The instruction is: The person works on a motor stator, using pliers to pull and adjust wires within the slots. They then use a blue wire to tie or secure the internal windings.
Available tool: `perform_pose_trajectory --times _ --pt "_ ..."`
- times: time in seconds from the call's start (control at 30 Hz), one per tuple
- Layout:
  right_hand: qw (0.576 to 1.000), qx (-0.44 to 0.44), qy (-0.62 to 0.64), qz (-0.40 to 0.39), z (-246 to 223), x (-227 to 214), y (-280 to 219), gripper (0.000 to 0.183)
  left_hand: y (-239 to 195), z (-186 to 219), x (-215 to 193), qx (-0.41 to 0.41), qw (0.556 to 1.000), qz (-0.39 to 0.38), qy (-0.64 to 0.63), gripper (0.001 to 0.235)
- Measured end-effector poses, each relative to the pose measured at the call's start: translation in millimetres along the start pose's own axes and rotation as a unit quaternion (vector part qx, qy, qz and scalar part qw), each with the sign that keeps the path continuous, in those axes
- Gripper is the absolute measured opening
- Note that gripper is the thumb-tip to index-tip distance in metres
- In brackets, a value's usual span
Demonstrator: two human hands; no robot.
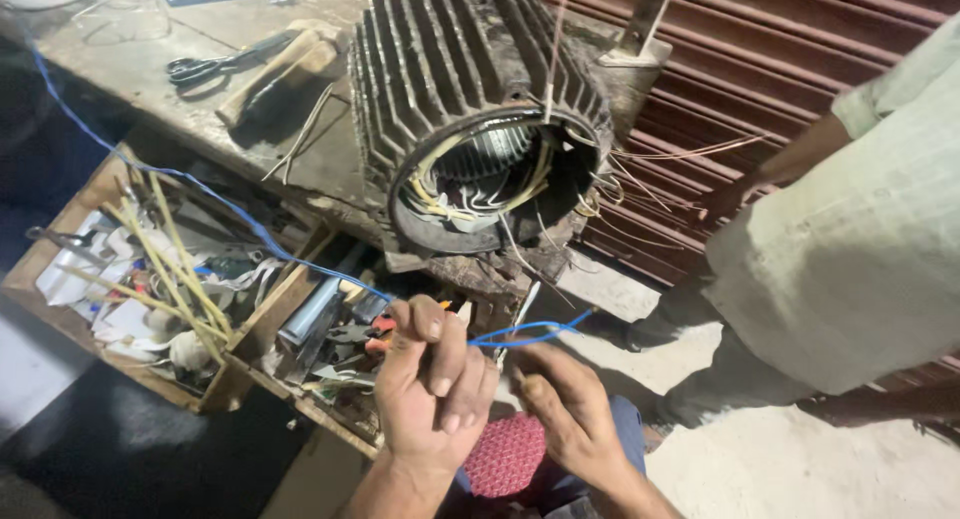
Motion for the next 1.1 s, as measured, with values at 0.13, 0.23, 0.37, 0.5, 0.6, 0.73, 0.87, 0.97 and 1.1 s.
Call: perform_pose_trajectory --times 0.13,0.23,0.37,0.5,0.6,0.73,0.87,0.97,1.1 --pt "0.984 0.02 0.163 0.073 -26 14 29 0.039 -6 -22 -25 -0.034 0.996 0.076 0.04 0.033" --pt "0.966 0.011 0.233 0.111 -23 9 32 0.032 -18 -36 -57 -0.089 0.976 0.161 0.115 0.032" --pt "0.982 0.004 0.157 0.104 -21 -14 33 0.031 -30 -30 -75 -0.132 0.922 0.234 0.277 0.034" --pt "0.99 -0.05 -0.053 0.12 -37 -40 41 0.028 -23 10 -2 0.093 0.748 0.015 0.657 0.015" --pt "0.991 -0.049 -0.101 0.075 -39 -34 34 0.024 -24 15 40 0.177 0.619 -0.098 0.759 0.015" --pt "0.989 -0.102 -0.107 0.028 -46 -20 34 0.018 9 -4 43 0.046 0.603 -0.182 0.776 0.027" --pt "0.992 -0.081 -0.092 0.03 -41 -25 30 0.016 19 -21 39 -0.017 0.601 -0.217 0.769 0.037" --pt "0.989 -0.089 -0.117 0.035 -39 -31 27 0.016 25 -29 24 -0.08 0.599 -0.182 0.776 0.042" --pt "0.99 -0.094 -0.091 0.056 -30 -40 30 0.017 40 -24 42 -0.034 0.596 -0.207 0.775 0.045"
Point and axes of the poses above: each hand's wrist, its own y-axis towards the middle knuckle, its own x-axis out of the palm, z = x × y, the point moved 8 cm from there along y, towards the middle knuckle, and after that the axes turned 3 degrees about -z, right-handed, at the moved point
